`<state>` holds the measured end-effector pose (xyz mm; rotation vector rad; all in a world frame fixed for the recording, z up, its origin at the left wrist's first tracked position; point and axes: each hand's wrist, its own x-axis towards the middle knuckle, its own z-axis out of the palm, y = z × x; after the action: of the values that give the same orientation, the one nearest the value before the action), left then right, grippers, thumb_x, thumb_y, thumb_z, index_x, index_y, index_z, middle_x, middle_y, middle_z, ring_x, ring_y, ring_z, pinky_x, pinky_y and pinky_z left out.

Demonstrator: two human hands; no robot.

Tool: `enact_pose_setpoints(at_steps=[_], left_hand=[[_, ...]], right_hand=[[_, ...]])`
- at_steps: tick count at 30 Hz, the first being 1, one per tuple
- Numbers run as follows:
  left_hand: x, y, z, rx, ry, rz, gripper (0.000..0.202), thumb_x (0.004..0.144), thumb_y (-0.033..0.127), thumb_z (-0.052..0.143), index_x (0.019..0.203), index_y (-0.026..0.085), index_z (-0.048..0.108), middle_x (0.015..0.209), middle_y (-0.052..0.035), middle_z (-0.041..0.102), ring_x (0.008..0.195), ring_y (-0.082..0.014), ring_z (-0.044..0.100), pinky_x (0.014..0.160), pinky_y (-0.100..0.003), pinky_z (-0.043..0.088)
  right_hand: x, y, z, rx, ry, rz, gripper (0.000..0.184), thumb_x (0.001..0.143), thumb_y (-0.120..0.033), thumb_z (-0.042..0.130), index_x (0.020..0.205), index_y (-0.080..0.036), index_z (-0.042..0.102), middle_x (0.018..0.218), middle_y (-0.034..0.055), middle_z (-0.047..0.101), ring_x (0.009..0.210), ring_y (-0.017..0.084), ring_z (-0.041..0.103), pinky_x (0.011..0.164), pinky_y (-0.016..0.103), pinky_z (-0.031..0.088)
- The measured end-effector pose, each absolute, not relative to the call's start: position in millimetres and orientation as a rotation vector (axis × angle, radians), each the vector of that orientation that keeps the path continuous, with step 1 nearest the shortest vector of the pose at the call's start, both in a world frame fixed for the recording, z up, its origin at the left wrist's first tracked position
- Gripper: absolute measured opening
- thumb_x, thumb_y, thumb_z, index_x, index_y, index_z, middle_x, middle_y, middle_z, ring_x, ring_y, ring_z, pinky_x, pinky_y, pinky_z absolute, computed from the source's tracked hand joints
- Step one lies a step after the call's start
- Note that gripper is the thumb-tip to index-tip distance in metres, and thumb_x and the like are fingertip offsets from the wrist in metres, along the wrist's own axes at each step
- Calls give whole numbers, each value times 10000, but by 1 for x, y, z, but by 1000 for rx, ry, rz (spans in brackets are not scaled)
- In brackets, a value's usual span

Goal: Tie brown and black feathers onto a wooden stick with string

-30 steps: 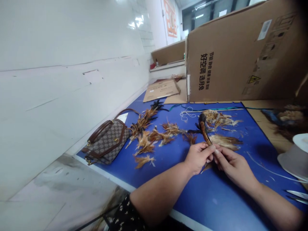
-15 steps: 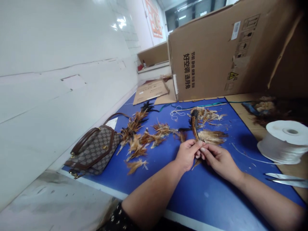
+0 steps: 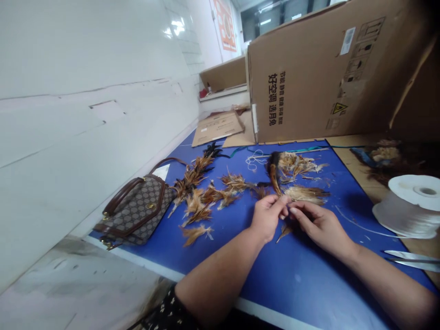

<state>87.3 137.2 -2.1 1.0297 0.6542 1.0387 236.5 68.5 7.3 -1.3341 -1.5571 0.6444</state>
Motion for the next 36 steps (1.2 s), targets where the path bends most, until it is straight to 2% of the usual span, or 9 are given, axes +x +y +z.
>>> enact_pose_setpoints(at_steps=[4, 7, 11, 15, 21, 27, 29, 32, 36], left_hand=[[74, 163, 5, 916, 786, 1280, 401, 810, 504, 798, 951, 132, 742, 841, -59, 711, 578, -78, 546, 519, -216, 364], [67, 179, 3, 841, 806, 1386, 382, 810, 486, 797, 943, 134, 729, 796, -38, 683, 581, -80, 549, 537, -217, 399], [67, 183, -4, 851, 816, 1441, 363, 840, 472, 771, 958, 132, 715, 798, -36, 675, 606, -88, 573, 562, -220, 435], [70, 178, -9, 891, 814, 1429, 363, 872, 482, 734, 978, 136, 703, 817, -40, 683, 619, -94, 587, 569, -221, 452], [71, 178, -10, 862, 753, 1394, 389, 898, 523, 701, 973, 144, 652, 826, -41, 678, 608, -104, 601, 553, -233, 456], [73, 175, -6, 816, 692, 1339, 405, 931, 559, 643, 970, 165, 555, 838, -63, 711, 591, -129, 637, 541, -250, 472], [74, 171, -4, 821, 688, 1312, 401, 934, 544, 643, 979, 155, 556, 861, -87, 729, 591, -133, 645, 538, -252, 473], [78, 160, 0, 823, 690, 1271, 395, 926, 515, 660, 994, 137, 569, 934, -127, 749, 599, -133, 663, 530, -244, 465], [86, 135, 4, 870, 635, 1124, 412, 893, 521, 699, 976, 131, 597, 929, -109, 739, 607, -146, 688, 506, -235, 456]], right_hand=[[260, 88, 23, -1476, -1653, 434, 286, 985, -460, 575, 1037, -234, 741, 909, 68, 764, 777, 229, 690, 718, 348, 541], [270, 115, 43, -1592, -1863, 192, 272, 983, -399, 555, 983, -221, 761, 950, 92, 767, 864, 247, 694, 801, 356, 527], [257, 160, 56, -1928, -2171, 92, 316, 1008, -322, 488, 1100, -226, 775, 1121, 115, 748, 1040, 244, 683, 904, 321, 502], [233, 198, 44, -2018, -2281, 124, 275, 931, -283, 598, 1104, -186, 789, 1153, 173, 706, 999, 277, 706, 845, 343, 514], [222, 221, 34, -2044, -2269, 118, 220, 917, -196, 577, 997, -125, 769, 1140, 214, 702, 951, 278, 724, 832, 350, 512], [234, 217, 69, -2047, -1922, -19, 300, 1020, -298, 435, 1175, -146, 643, 1113, 207, 732, 972, 296, 707, 816, 376, 514], [237, 207, 85, -1840, -1660, 139, 257, 1029, -348, 447, 1124, -170, 606, 1031, 163, 749, 804, 230, 693, 716, 334, 515], [235, 177, 100, -1317, -1287, 639, 270, 952, -471, 612, 943, -203, 574, 899, 86, 738, 526, 120, 542, 519, 275, 445], [227, 125, 93, -1059, -1087, 1020, 370, 785, -476, 831, 883, -213, 589, 782, 3, 682, 490, 89, 496, 477, 254, 431]])
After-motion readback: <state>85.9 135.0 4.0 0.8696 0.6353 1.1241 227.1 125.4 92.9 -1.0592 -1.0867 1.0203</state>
